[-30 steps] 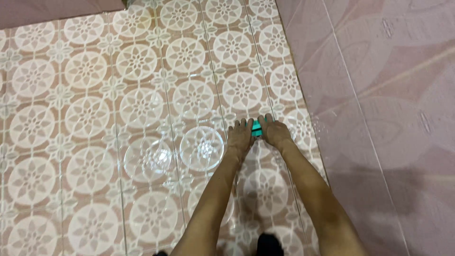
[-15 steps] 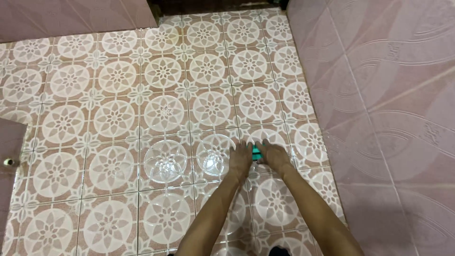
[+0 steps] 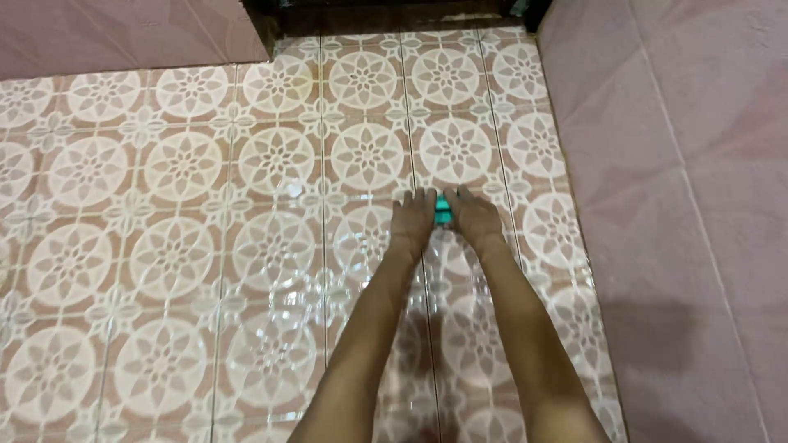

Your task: The person scrubs a tiled bathroom floor using a teal sponge, moving systematically across the surface and along the base of the walls. They then rinse the sponge in a green bucket.

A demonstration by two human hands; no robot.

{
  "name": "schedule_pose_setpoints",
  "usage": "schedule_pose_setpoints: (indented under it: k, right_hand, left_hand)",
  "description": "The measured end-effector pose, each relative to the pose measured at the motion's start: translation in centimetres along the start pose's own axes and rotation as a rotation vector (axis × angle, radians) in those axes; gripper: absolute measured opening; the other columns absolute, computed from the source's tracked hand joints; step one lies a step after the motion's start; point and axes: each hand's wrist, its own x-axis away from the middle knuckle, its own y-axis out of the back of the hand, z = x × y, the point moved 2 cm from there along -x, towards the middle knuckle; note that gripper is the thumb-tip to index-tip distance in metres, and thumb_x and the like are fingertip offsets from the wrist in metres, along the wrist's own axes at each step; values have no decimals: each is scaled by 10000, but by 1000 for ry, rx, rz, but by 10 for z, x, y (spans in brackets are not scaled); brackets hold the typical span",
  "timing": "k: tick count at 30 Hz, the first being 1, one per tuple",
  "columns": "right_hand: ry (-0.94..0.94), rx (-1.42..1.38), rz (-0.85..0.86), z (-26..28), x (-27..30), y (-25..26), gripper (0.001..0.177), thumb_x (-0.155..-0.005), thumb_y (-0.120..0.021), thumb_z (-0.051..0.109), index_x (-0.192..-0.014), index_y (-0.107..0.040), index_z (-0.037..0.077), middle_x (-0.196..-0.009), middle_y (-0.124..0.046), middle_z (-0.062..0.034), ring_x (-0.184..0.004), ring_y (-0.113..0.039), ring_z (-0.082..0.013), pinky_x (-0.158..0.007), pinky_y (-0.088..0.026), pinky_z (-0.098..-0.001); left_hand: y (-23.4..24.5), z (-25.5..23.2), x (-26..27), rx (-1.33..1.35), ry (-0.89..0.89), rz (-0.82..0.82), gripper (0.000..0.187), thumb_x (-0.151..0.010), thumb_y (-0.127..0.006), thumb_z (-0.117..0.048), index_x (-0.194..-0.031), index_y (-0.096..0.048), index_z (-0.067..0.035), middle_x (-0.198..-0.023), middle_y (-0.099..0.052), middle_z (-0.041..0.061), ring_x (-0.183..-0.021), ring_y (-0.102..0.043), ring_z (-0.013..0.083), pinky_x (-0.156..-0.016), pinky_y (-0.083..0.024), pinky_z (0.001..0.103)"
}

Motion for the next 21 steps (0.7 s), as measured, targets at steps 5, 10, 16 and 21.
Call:
schedule_pose_setpoints:
  k: [5,10,16,21]
  right_hand:
    - [-27,37,-18,-2,-67,33,701,-940,-714,237,-1539,-351,189,-1523,-435,-234,-1107,-665,-470,-934,-562,-561]
    - [-63,16,-30,-7,-90,43,726,-927,-731,235,-1543,-353,166,-1546,-398,-264,-1101,-656,-525,-947,-574,-578]
    - [-80,-85,20,1,-63,15,736,-924,-726,291,-1532,-319,212,-1536,-394,-269,-1092,-649,-552,-945,-565,-606]
    - [-71,-131,105,31,15,9,773,-930,-714,371,-1564,-309,193,-1584,-348,-265,-1182,-600,-572,-1023,-508,-634]
  left_hand:
    - [19,29,-74,33,-15,-1,374,-986,-621,-255,-1281,-404,-176,-1297,-552,106,-1231,-566,337,-956,-511,549]
    - [10,41,-108,60,-35,5,568,-905,-760,-327,-1280,-365,-166,-1337,-529,139,-1248,-536,369,-984,-503,567]
    - [13,36,-63,40,-71,22,608,-873,-795,-355,-1267,-377,-158,-1332,-516,144,-1250,-519,368,-985,-506,563]
    - [27,23,19,120,-68,111,648,-904,-792,-296,-1369,-373,-127,-1379,-507,178,-1297,-498,396,-1014,-491,567]
